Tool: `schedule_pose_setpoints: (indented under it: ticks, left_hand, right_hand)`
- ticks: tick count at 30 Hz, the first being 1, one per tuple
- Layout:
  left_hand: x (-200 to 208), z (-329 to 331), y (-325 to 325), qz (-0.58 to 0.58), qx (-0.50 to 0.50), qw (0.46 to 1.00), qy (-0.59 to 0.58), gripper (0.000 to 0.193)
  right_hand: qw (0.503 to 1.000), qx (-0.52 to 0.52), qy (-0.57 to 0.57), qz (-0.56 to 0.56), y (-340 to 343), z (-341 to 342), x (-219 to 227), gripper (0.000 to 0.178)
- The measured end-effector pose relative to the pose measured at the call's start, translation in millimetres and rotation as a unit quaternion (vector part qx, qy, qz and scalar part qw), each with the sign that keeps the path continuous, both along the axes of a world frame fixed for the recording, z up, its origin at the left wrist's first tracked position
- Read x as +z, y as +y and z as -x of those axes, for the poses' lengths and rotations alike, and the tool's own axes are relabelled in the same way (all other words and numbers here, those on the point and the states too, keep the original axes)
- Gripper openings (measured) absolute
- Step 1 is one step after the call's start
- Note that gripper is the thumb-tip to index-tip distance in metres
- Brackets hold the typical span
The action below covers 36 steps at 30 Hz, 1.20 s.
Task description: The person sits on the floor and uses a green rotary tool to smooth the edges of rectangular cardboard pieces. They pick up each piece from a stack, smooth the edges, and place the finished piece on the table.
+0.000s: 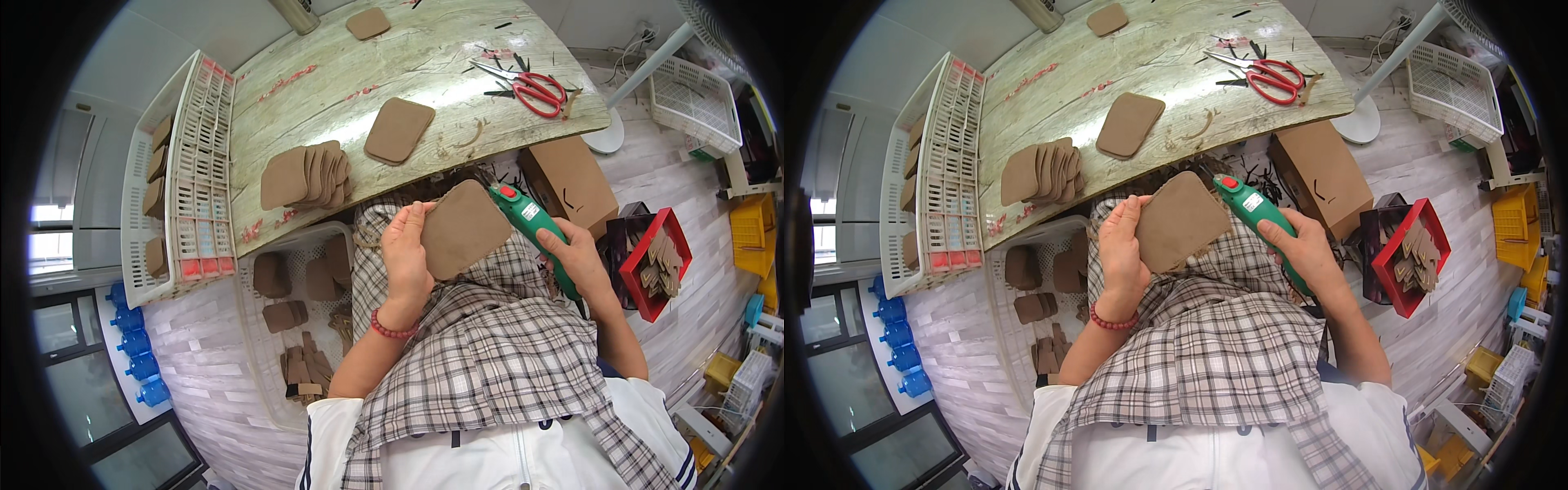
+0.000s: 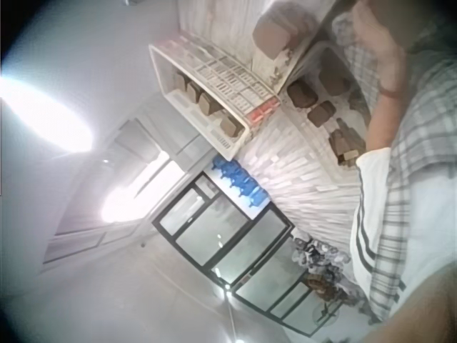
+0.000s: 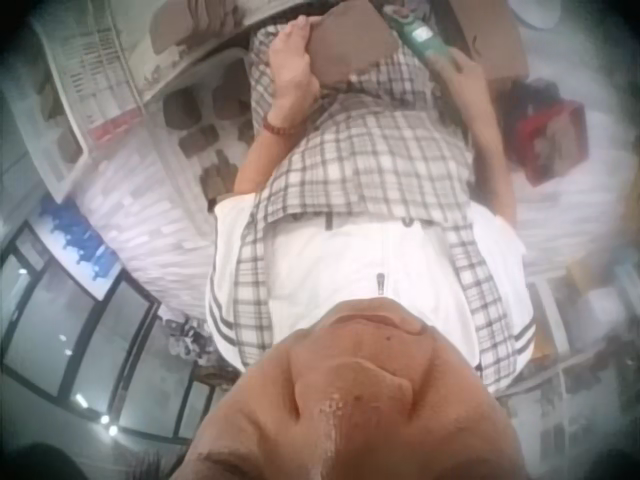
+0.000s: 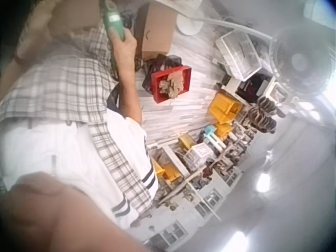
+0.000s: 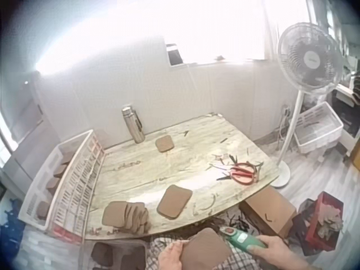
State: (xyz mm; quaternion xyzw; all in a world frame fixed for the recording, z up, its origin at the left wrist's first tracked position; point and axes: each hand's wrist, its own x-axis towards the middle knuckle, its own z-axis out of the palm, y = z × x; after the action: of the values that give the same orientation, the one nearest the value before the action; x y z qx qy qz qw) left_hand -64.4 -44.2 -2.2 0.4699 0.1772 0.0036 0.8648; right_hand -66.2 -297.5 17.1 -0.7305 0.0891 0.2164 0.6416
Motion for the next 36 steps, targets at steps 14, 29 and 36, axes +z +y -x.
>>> schedule_pose_setpoints:
  ticks: [14, 29, 36]
  left_hand:
    - [-5.1, -87.8, 18.4, 0.056, 0.061, 0.996, -0.020, 0.026]
    - [4.0, -305.5, 80.4, -0.579, 0.148, 0.802, -0.007, 0.070]
    - [-39.3, -146.2, 20.4, -0.786, 0.039, 0.616, -0.031, 0.064]
  right_hand:
    - [0.999, -0.020, -0.029, 0.026, -11.9, -6.8, -9.1, 0.030]
    - [0.999, -0.054, 0.000, -0.007, -18.3, -15.0, -7.1, 0.035]
    - [1.000, -0.029, -0.005, 0.009, -16.0, -11.8, 4.4, 0.035]
